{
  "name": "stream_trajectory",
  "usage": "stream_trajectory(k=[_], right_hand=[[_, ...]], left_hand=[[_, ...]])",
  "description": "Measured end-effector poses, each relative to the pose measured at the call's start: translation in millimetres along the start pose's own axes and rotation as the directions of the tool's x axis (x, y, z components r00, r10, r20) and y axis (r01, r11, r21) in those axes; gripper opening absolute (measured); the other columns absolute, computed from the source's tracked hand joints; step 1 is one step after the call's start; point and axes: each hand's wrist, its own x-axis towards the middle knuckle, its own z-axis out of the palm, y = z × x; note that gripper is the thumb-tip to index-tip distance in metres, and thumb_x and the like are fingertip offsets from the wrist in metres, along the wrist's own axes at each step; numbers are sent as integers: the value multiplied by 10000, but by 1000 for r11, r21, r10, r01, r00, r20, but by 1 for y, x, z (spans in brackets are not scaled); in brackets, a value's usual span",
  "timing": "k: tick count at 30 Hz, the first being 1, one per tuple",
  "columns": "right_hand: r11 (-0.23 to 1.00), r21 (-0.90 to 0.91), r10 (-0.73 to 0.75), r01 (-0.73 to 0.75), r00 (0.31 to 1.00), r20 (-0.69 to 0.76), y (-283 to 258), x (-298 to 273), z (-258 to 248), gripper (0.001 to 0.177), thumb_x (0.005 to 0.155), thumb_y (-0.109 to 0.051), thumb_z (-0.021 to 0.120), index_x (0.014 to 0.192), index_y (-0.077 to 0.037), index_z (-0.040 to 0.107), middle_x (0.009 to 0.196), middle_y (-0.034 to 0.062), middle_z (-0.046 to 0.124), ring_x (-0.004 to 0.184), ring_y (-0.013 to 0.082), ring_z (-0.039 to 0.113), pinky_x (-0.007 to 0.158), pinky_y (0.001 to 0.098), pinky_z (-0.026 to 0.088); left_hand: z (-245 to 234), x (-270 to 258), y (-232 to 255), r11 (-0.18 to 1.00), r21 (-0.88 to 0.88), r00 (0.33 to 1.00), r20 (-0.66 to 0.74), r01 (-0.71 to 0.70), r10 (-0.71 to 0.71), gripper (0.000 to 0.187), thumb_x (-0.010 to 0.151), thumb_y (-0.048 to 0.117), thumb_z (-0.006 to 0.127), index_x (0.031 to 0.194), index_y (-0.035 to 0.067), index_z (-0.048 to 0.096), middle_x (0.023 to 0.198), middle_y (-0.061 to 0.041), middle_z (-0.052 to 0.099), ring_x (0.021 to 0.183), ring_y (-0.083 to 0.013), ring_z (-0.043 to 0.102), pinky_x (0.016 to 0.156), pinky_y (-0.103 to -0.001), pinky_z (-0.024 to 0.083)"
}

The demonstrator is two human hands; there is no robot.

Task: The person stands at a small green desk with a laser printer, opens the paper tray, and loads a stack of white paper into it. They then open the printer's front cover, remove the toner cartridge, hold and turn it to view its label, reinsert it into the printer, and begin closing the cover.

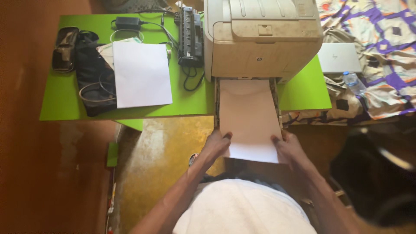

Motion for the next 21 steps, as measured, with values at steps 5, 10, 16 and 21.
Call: stream_trajectory(k=[5,10,16,21], right_hand=[[991,132,-3,-9,996,90,1,30,-10,356,994,-186,622,1272,34,644,1111,136,744,955,200,678,819,345,529],[984,-174,-21,26,999,28,-12,25,-14,424,958,-175,666,1331,25,649,1079,153,748,911,206,700,770,328,532],[997,-64,57,-54,997,47,-18,19,-19,604,915,-130,697,1455,31,480,1039,189,735,771,234,716,596,374,563],[997,-25,74,-72,990,116,-10,21,-26,602,908,-151,694,1456,6,499,1075,180,754,823,225,710,618,362,564]], left_hand=[[4,8,13,991,-55,989,-83,120,-124,523,924,329,631,1334,19,534,1167,-301,685,1137,-441,661,948,-472,532],[4,5,28,988,-46,979,-130,151,-155,460,927,308,618,1272,4,600,1073,-282,737,905,-378,762,765,-438,599],[8,1,25,984,-128,985,-102,125,-138,429,901,208,591,1271,-7,615,995,-223,788,618,-259,772,574,-349,606],[12,8,12,969,-175,965,-161,176,-205,509,884,181,650,1345,-11,551,1026,-216,762,683,-283,786,600,-356,624]])
